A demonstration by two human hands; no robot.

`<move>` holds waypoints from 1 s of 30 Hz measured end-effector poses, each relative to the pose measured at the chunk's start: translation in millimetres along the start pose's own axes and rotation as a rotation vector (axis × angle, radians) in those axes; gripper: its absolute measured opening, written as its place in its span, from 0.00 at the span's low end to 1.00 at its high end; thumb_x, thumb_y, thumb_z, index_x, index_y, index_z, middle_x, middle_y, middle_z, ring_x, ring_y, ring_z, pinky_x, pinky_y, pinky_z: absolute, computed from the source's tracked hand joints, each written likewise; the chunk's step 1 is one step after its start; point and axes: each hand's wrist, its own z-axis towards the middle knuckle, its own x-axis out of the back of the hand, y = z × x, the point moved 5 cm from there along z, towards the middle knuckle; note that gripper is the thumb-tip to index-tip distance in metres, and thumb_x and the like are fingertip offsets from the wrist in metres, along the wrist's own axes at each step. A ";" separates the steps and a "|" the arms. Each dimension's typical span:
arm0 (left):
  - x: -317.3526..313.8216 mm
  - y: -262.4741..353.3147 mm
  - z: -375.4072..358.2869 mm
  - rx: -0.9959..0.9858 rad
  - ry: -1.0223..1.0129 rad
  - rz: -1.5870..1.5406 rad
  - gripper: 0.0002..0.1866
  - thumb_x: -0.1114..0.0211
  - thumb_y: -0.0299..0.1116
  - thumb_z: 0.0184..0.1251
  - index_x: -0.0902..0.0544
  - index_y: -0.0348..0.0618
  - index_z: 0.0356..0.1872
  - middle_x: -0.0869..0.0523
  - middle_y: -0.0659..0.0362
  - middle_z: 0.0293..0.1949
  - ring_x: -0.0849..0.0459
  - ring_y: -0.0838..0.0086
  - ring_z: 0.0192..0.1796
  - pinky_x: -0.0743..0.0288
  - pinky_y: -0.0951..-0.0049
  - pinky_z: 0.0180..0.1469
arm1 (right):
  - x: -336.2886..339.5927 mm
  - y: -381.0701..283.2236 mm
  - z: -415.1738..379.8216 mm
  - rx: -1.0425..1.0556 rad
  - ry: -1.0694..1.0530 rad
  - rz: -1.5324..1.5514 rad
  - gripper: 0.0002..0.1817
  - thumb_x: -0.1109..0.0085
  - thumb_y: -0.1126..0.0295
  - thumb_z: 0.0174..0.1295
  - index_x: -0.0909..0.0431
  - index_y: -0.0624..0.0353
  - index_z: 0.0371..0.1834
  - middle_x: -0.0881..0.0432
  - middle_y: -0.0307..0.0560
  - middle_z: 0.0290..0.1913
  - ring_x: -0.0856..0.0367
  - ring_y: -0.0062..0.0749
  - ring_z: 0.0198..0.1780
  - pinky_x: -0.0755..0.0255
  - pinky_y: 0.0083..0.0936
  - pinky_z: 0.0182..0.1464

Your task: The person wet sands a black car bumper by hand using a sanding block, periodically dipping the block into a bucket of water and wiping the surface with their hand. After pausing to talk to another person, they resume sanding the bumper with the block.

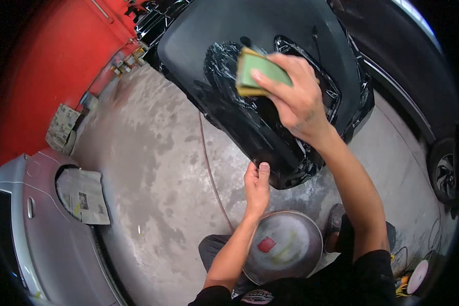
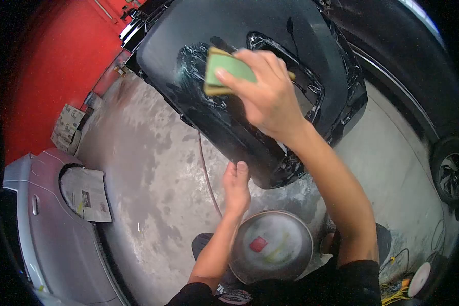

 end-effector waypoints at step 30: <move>-4.7 -1.3 -0.4 0.035 -0.036 -0.074 0.26 0.39 0.50 0.91 0.19 0.34 0.67 0.12 0.63 0.56 0.19 0.80 0.55 0.26 0.74 0.61 | -14.6 -19.3 27.8 0.115 -0.069 -0.041 0.26 0.33 0.75 0.57 0.09 0.47 0.62 0.15 0.54 0.61 0.17 0.53 0.58 0.26 0.44 0.58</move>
